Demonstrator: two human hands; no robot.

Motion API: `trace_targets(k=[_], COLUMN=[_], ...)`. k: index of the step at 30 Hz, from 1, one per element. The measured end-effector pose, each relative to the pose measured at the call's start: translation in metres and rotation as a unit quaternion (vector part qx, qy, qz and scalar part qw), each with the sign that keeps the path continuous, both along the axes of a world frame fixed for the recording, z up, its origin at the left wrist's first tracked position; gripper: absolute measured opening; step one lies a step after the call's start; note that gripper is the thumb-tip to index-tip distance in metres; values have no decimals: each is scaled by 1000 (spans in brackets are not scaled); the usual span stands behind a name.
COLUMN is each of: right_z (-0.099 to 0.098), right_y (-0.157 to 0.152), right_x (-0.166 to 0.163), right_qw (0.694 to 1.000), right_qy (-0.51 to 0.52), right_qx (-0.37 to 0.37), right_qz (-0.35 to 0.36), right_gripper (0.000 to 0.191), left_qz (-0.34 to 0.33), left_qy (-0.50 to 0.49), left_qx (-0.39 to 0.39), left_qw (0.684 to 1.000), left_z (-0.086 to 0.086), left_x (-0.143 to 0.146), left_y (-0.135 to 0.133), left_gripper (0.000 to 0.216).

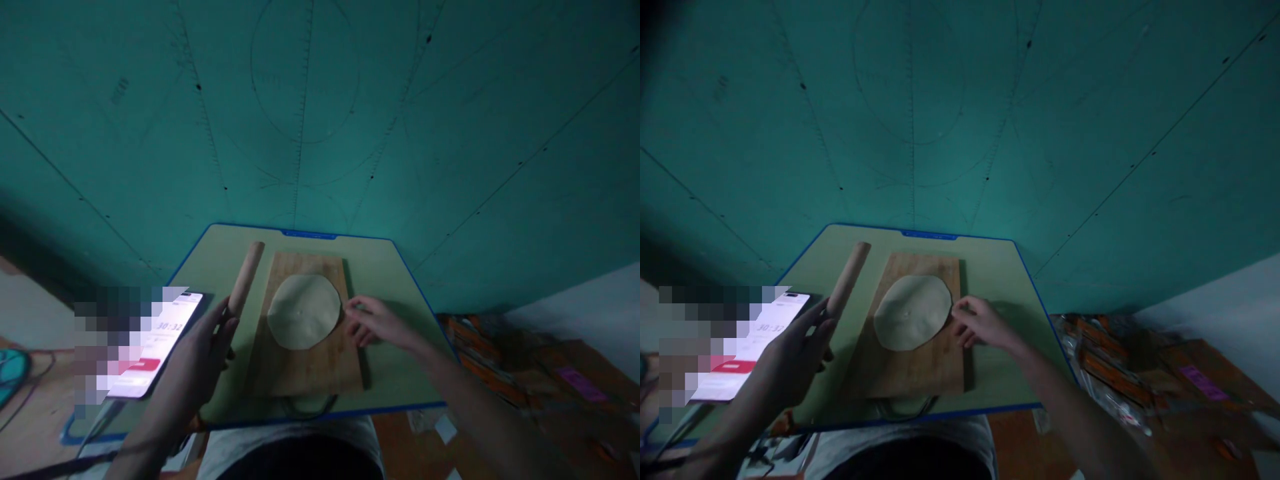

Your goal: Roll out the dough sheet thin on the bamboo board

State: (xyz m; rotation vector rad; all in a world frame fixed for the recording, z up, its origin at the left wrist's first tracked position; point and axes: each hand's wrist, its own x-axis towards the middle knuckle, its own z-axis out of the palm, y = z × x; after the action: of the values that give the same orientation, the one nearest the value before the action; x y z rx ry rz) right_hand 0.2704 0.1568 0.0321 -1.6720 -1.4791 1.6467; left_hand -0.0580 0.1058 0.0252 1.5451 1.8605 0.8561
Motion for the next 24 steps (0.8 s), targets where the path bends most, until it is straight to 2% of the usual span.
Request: trace_targets(k=[1, 3, 5, 7, 10, 12, 14, 17, 19, 21, 24], right_z=[1, 2, 0, -6, -15, -19, -20, -14, -6, 3, 10], right_y=[3, 5, -3, -16, -35, -40, -40, -33, -26, -17, -4], right_x=[2, -4, -23, -49, -78, -81, -74, -56, -47, -41, -40], right_qw=[996, 968, 925, 884, 836, 813, 805, 812, 830, 844, 833], right_qy=[-40, -111, -171, -224, -274, -284, -290, -276, -253, -232, -211], right_qx=[71, 221, 340, 403, 428, 435, 438, 429, 428, 451, 507], right_qz=[-20, -34, 2, 74, 205, 261, 276, 283, 253, 174, 62], right_gripper=[23, 23, 33, 47, 62, 63, 60, 57, 55, 52, 44], left_qz=[-4, -14, -23, -32, -39, -38, -29, -42, -94, -165, -262], left_qy=[13, 42, 64, 75, 78, 83, 99, 137, 179, 224, 264], left_qx=[16, 49, 74, 88, 93, 84, 77, 107, 129, 135, 152], left_qw=[1000, 998, 995, 993, 992, 992, 992, 984, 971, 951, 916], left_z=[2, 8, 14, 18, 19, 17, 16, 18, 21, 24, 24], left_x=[-2, -4, -3, 1, 2, -3, -11, -19, -18, -12, 4], left_y=[2, 8, 13, 16, 15, 14, 13, 14, 16, 19, 26], left_gripper=[66, 62, 57, 54, 50, 46, 43, 42, 40, 36, 29])
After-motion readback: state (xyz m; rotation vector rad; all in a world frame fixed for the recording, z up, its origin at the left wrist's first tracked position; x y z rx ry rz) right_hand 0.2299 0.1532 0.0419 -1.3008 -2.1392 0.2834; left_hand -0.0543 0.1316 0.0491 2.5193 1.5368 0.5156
